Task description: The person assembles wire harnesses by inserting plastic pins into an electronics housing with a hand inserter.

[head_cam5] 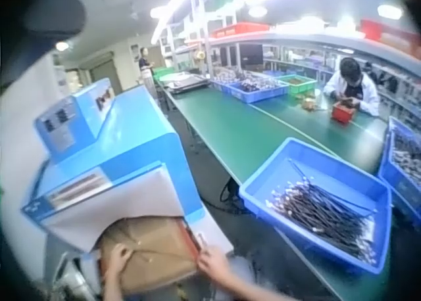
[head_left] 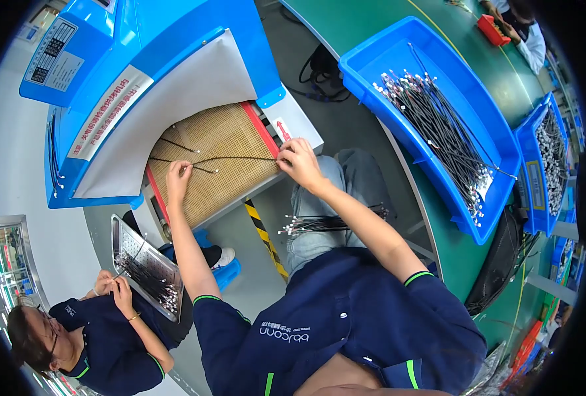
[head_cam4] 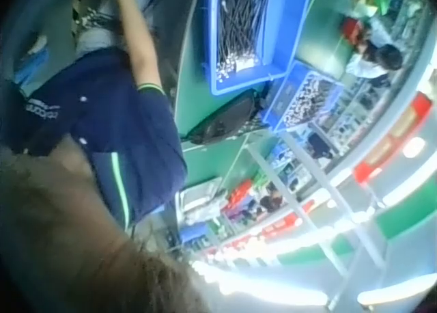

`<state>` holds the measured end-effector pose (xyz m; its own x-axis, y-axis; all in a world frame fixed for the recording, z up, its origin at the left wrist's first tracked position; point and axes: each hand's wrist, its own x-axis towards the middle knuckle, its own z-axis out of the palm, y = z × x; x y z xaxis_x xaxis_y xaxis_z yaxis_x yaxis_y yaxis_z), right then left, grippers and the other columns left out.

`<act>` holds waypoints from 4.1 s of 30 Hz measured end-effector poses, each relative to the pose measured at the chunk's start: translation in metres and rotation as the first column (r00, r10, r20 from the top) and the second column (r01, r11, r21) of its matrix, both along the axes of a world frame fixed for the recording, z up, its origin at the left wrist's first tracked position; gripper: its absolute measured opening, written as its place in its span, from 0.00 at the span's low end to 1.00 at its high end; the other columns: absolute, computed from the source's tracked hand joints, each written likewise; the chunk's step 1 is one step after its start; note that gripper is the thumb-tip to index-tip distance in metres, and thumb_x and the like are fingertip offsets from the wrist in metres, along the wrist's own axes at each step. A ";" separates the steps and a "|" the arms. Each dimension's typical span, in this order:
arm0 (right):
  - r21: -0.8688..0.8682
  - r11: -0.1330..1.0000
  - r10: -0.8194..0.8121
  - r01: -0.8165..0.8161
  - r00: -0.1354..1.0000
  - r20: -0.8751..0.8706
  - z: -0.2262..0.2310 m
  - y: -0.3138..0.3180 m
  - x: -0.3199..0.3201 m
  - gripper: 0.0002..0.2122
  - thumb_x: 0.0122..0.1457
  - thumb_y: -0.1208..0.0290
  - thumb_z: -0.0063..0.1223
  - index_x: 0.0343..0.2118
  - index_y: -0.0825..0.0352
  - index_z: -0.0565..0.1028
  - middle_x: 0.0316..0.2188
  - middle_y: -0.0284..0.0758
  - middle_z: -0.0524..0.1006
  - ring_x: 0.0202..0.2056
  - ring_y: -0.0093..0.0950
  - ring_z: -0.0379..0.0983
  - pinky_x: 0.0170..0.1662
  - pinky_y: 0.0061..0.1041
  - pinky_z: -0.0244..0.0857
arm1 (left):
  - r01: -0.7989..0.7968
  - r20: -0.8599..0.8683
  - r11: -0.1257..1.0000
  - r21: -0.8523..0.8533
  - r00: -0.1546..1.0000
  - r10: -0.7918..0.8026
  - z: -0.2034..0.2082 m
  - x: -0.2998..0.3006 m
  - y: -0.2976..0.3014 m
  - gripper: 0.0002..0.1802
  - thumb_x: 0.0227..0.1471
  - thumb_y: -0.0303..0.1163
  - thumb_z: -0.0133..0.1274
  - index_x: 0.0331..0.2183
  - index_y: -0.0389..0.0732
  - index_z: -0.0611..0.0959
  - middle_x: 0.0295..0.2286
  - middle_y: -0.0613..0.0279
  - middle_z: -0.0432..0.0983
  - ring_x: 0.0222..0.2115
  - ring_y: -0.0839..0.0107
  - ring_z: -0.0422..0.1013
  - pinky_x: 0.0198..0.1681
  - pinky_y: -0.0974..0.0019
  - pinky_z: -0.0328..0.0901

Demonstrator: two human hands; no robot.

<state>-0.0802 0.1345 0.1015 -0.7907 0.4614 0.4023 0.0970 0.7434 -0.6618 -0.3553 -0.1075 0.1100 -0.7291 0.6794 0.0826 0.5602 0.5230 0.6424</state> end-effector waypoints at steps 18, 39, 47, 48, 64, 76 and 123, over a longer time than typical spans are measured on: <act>-0.161 0.979 0.186 -0.124 0.863 0.470 -0.024 0.009 0.164 0.11 0.52 0.64 0.56 0.33 0.66 0.76 0.33 0.38 0.74 0.37 0.37 0.71 0.42 0.34 0.65 | -0.101 -0.252 0.988 0.115 0.959 0.127 0.008 0.070 0.017 0.12 0.51 0.28 0.52 0.40 0.39 0.79 0.41 0.56 0.71 0.45 0.59 0.67 0.50 0.62 0.60; -0.400 0.916 0.163 -0.009 0.922 0.352 -0.022 0.049 0.230 0.07 0.52 0.70 0.55 0.32 0.64 0.80 0.28 0.35 0.76 0.31 0.33 0.74 0.35 0.29 0.68 | 0.363 0.249 0.925 -0.109 0.911 -0.328 -0.061 0.318 0.070 0.16 0.52 0.33 0.51 0.44 0.41 0.76 0.42 0.55 0.67 0.47 0.56 0.63 0.51 0.59 0.58; -0.278 0.958 0.178 -0.071 0.907 0.382 -0.017 0.061 0.234 0.07 0.52 0.70 0.56 0.34 0.64 0.79 0.26 0.35 0.75 0.28 0.34 0.73 0.33 0.29 0.67 | 0.192 0.137 0.981 -0.003 0.972 -0.190 -0.046 0.332 0.085 0.26 0.49 0.32 0.56 0.49 0.38 0.69 0.49 0.51 0.62 0.50 0.53 0.60 0.53 0.56 0.56; -0.326 0.943 0.173 -0.064 0.932 0.319 -0.015 0.060 0.234 0.07 0.52 0.69 0.56 0.33 0.64 0.79 0.26 0.35 0.75 0.28 0.34 0.73 0.32 0.29 0.67 | 0.172 0.169 0.985 0.028 0.970 -0.175 -0.042 0.333 0.086 0.28 0.48 0.32 0.57 0.51 0.38 0.67 0.51 0.51 0.59 0.52 0.51 0.59 0.54 0.56 0.55; -0.174 0.960 0.252 -0.220 0.949 0.190 0.020 0.065 0.223 0.08 0.48 0.74 0.58 0.33 0.64 0.79 0.28 0.33 0.77 0.29 0.31 0.74 0.32 0.27 0.68 | 0.364 0.228 0.931 -0.031 0.909 -0.349 -0.010 0.343 0.098 0.08 0.54 0.31 0.48 0.34 0.38 0.77 0.29 0.54 0.72 0.30 0.53 0.70 0.33 0.58 0.65; -0.086 0.941 0.331 -0.327 0.943 0.032 0.029 0.065 0.209 0.07 0.46 0.75 0.60 0.30 0.64 0.79 0.27 0.30 0.77 0.29 0.28 0.75 0.31 0.25 0.69 | 0.277 0.236 0.958 0.075 0.929 -0.287 0.033 0.349 0.124 0.09 0.48 0.28 0.55 0.33 0.35 0.81 0.27 0.55 0.76 0.28 0.61 0.71 0.33 0.63 0.65; -0.517 0.823 0.305 -0.234 0.951 0.054 0.020 0.061 0.214 0.04 0.49 0.75 0.60 0.29 0.67 0.79 0.25 0.34 0.76 0.26 0.25 0.73 0.26 0.23 0.64 | 0.376 -0.080 0.858 0.350 0.924 -0.373 0.001 0.355 0.142 0.10 0.37 0.19 0.59 0.28 0.36 0.80 0.26 0.59 0.76 0.28 0.63 0.73 0.31 0.64 0.68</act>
